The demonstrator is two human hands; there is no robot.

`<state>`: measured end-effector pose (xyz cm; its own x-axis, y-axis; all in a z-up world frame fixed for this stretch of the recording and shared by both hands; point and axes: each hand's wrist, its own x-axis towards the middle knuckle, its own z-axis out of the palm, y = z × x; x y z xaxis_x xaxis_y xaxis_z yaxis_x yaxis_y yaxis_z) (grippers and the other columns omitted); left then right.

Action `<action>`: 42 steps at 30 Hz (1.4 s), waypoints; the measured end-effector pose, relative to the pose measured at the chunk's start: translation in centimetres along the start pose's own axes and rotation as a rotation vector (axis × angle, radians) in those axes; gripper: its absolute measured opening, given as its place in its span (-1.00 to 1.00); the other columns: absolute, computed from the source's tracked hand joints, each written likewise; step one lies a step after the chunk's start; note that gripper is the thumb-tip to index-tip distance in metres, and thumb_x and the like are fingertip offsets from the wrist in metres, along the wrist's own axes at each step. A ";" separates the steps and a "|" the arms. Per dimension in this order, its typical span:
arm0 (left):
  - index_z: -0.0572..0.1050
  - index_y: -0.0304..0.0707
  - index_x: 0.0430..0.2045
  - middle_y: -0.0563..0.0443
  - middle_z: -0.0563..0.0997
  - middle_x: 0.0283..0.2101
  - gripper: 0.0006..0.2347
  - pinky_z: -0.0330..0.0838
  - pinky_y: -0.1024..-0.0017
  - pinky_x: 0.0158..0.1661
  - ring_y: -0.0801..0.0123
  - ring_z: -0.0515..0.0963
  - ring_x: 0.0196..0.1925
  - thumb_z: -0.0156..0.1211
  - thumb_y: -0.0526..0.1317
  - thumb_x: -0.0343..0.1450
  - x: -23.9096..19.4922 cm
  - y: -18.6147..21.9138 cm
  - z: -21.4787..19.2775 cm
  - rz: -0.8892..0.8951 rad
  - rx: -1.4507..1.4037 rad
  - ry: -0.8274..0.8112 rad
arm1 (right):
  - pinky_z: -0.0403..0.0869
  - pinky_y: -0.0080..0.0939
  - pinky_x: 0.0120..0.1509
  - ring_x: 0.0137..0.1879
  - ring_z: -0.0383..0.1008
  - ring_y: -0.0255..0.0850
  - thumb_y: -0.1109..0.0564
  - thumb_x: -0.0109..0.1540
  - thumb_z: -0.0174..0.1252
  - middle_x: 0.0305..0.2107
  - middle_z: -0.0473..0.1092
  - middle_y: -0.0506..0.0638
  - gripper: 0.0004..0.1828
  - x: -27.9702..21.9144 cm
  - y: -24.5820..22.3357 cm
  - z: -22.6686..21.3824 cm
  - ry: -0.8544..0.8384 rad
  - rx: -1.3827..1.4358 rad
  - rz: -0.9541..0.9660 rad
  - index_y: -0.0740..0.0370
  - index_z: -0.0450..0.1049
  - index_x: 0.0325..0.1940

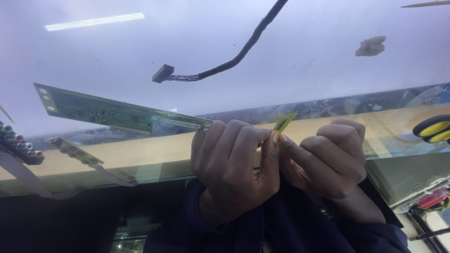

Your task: The person cleans a small yellow electronic component using a cotton swab and a liquid from a spray bottle. They repeatedly spray the component and wipe it with the swab, occasionally placing it on the glass surface.

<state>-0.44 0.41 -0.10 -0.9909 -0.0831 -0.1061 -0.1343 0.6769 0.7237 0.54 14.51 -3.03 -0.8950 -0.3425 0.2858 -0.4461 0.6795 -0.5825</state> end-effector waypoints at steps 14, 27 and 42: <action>0.34 -0.22 -0.68 0.05 0.35 -0.62 -0.77 0.04 0.27 -0.46 0.21 0.24 -0.59 -0.04 -0.25 0.44 0.5 0.5 0.3 0.012 0.030 -0.025 | 0.11 -0.09 -0.33 -0.53 0.05 -0.12 0.27 0.17 0.20 -0.74 0.16 -0.08 -0.84 0.2 0.7 -0.8 0.008 -0.026 0.046 0.25 0.48 -0.53; 0.30 -0.20 -0.70 0.05 0.30 -0.64 -0.76 0.01 0.28 -0.47 0.24 0.21 -0.60 -0.07 -0.26 0.45 0.7 0.7 0.5 0.022 0.055 -0.018 | 0.07 -0.09 -0.30 -0.52 0.08 -0.13 0.28 0.17 0.19 -0.74 0.15 -0.10 -0.81 0.5 1.0 -0.7 0.034 -0.044 0.064 0.25 0.45 -0.56; 0.29 -0.20 -0.71 0.05 0.28 -0.65 -0.75 0.00 0.28 -0.47 0.23 0.19 -0.60 -0.08 -0.26 0.45 1.0 0.8 0.5 0.030 0.059 -0.032 | 0.08 -0.09 -0.27 -0.52 0.08 -0.14 0.30 0.18 0.20 -0.72 0.16 -0.11 -0.85 0.6 1.3 -1.1 0.033 -0.062 0.084 0.25 0.45 -0.50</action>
<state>-1.54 1.18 0.03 -0.9934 -0.0394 -0.1080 -0.1031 0.7209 0.6853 -0.53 15.88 -2.79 -0.9285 -0.2619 0.2632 -0.3679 0.7443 -0.5573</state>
